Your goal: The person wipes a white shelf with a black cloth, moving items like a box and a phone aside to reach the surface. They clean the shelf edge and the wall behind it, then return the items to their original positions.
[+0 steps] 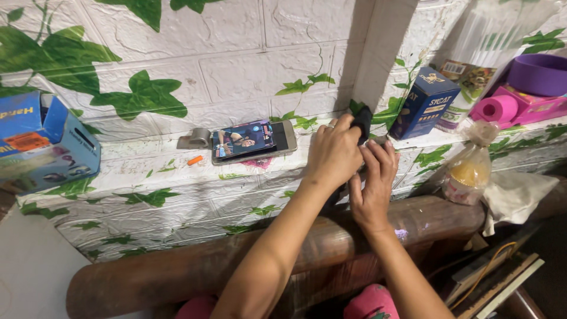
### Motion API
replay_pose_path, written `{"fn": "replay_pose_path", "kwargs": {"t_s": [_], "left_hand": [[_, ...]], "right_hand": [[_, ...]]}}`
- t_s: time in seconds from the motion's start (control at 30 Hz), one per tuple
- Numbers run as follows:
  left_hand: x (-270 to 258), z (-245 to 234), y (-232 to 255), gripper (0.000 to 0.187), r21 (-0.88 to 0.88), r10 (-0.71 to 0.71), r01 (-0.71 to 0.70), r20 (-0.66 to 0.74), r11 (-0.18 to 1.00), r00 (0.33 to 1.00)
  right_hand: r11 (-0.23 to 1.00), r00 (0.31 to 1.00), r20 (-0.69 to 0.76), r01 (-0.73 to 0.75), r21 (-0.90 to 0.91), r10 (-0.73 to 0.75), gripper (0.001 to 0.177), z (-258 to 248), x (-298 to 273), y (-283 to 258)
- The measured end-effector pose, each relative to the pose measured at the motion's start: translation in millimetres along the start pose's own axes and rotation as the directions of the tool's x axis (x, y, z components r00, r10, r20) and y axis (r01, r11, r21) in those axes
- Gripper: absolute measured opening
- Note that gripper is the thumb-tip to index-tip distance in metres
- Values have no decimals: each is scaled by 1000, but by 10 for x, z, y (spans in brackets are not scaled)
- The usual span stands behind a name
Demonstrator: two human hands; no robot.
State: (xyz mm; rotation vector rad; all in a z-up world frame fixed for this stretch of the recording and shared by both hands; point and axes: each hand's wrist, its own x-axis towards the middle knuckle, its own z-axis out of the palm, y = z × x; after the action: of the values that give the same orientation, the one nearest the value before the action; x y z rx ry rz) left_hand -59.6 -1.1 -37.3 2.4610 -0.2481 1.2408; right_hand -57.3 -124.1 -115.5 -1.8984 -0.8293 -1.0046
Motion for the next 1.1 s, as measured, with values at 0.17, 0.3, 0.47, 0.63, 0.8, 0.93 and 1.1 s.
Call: {"fn": "replay_pose_path", "kwargs": {"t_s": [0.17,0.3,0.47,0.63,0.8,0.93,1.1], "left_hand": [[149,54,53,17,74,-123,119,48,990,991],[216,37,64,19,85,-184,173,138,981,973],[108,-50,56,21,42,-88,85,77,996,993],[-43,-85,108,14,66,-69,63,95,996,993],[-49,-148,205,16,24,-46,43,113,999,993],[-67,-147,266,17,30,-75,72,118,997,990],[-39,-91,321,21,27,-156,154,116,988,981]], "right_hand": [[1000,1000,-7,19,6,-19,53,16,14,29],[1000,1000,2,15,2,-15,51,-17,5,21],[1000,1000,28,9,13,-10,50,-86,16,11],[999,1000,-9,16,43,-16,52,-42,6,30],[997,998,-52,31,71,-27,50,19,-6,89],[994,996,-81,33,105,-24,50,66,-20,155],[994,996,-86,20,104,-11,50,69,-27,131]]}}
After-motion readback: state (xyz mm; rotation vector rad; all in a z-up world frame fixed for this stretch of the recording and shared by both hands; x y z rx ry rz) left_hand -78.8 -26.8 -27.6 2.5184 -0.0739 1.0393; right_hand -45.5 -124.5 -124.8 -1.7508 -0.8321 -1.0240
